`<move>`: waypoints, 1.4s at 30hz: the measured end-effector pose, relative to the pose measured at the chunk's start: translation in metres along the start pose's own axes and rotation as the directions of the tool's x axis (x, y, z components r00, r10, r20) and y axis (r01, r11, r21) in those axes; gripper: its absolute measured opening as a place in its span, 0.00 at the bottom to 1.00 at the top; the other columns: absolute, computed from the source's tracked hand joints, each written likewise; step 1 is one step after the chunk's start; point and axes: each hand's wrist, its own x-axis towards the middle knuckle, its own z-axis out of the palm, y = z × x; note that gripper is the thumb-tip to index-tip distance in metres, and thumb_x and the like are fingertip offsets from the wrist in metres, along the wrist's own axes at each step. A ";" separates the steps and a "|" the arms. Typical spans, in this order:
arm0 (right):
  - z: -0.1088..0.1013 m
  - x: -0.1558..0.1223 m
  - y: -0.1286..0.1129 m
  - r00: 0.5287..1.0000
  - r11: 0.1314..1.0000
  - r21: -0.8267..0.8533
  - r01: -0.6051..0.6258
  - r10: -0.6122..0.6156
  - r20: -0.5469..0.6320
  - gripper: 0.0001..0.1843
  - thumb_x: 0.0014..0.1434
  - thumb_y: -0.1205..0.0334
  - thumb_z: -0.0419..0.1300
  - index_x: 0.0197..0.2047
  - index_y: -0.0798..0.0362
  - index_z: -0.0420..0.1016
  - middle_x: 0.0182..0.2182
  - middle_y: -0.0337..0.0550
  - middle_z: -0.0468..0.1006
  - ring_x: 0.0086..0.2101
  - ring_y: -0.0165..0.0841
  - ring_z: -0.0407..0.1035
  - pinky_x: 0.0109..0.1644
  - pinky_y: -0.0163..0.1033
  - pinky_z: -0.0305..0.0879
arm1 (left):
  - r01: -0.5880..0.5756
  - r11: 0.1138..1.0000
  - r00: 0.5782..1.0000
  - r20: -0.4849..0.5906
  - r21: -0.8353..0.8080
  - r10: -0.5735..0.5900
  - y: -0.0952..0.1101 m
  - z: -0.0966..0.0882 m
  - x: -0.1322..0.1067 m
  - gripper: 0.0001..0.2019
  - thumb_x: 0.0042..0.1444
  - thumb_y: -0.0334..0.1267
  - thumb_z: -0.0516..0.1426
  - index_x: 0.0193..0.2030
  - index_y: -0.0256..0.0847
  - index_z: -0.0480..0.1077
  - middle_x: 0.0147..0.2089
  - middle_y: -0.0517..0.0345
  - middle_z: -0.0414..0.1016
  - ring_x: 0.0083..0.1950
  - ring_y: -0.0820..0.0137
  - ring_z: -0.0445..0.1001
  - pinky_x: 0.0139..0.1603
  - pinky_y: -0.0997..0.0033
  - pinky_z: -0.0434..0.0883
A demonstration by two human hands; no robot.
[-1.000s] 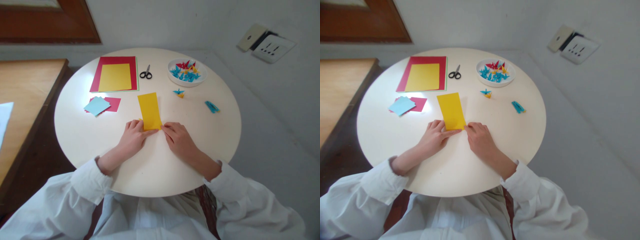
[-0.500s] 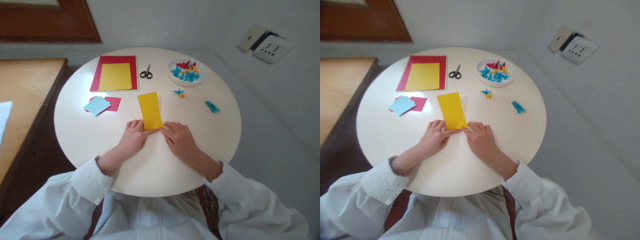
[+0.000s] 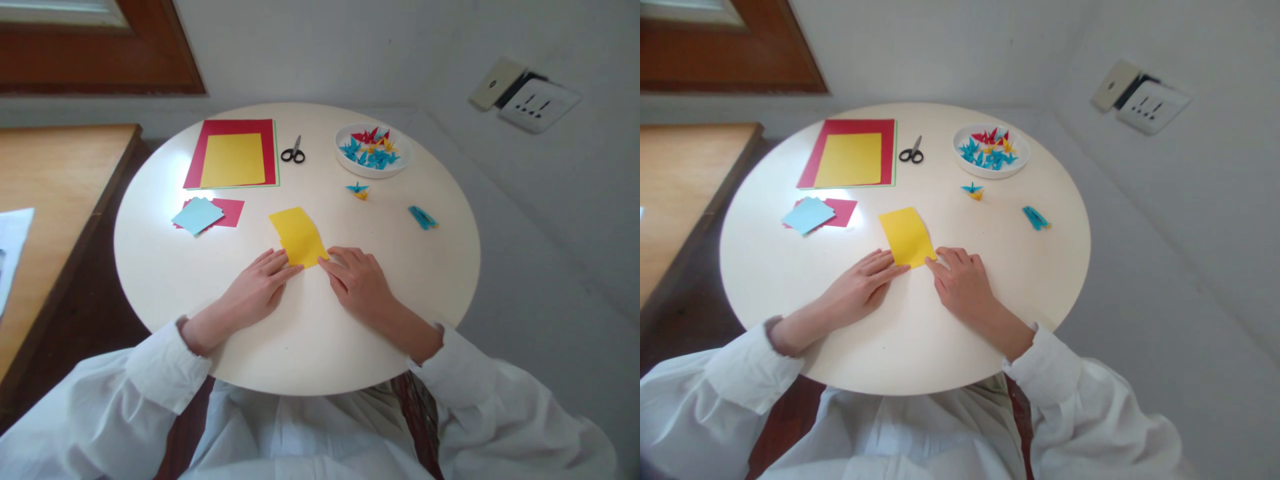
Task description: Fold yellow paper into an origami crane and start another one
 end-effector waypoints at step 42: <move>-0.002 -0.004 0.009 0.989 0.994 -0.089 -0.055 0.042 -0.144 0.15 0.64 0.64 0.49 0.45 0.53 0.76 0.52 0.48 0.75 0.51 0.42 0.67 0.58 0.56 0.49 | 0.008 0.995 0.997 0.070 0.104 -0.016 0.006 0.000 0.001 0.20 0.62 0.33 0.44 0.58 0.38 0.64 0.64 0.46 0.63 0.64 0.61 0.62 0.65 0.49 0.58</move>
